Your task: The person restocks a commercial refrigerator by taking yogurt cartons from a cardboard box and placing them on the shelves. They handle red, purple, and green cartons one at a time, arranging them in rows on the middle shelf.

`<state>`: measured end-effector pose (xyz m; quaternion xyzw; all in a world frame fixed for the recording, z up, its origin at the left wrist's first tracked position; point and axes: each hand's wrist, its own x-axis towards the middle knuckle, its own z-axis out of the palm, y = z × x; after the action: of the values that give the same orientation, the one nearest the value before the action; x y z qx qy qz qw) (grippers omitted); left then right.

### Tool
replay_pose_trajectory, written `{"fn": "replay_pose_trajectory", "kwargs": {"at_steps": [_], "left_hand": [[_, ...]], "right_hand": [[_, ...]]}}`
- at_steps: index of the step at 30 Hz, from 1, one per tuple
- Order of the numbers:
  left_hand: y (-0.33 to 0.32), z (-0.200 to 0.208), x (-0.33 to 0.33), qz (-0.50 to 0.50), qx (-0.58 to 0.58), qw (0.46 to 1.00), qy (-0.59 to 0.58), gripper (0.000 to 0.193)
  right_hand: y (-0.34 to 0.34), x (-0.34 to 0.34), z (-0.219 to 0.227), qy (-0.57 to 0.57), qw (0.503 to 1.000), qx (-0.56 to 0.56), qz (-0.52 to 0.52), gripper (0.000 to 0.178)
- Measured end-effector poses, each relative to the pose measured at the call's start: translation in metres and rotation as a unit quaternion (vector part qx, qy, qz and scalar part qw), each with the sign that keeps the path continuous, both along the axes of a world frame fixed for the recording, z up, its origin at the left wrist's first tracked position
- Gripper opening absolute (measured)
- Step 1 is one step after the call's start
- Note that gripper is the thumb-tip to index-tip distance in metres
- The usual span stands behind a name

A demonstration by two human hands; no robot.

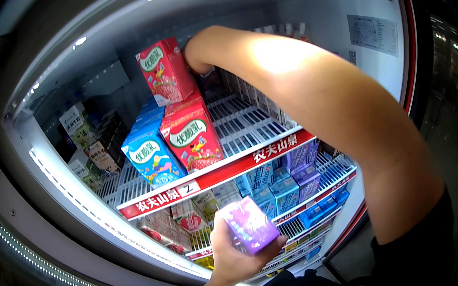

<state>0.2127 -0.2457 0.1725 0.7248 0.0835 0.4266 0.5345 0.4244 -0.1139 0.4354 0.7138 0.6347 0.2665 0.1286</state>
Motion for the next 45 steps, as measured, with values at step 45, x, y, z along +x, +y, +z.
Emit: {"fn": "replay_pose_trajectory", "kwargs": {"at_steps": [45], "left_hand": [[0.019,-0.047,-0.034,0.192,0.228,0.953,0.053,0.044]], "right_hand": [[0.087,0.068,-0.026,0.267,0.959,0.064,-0.069,0.042]]}}
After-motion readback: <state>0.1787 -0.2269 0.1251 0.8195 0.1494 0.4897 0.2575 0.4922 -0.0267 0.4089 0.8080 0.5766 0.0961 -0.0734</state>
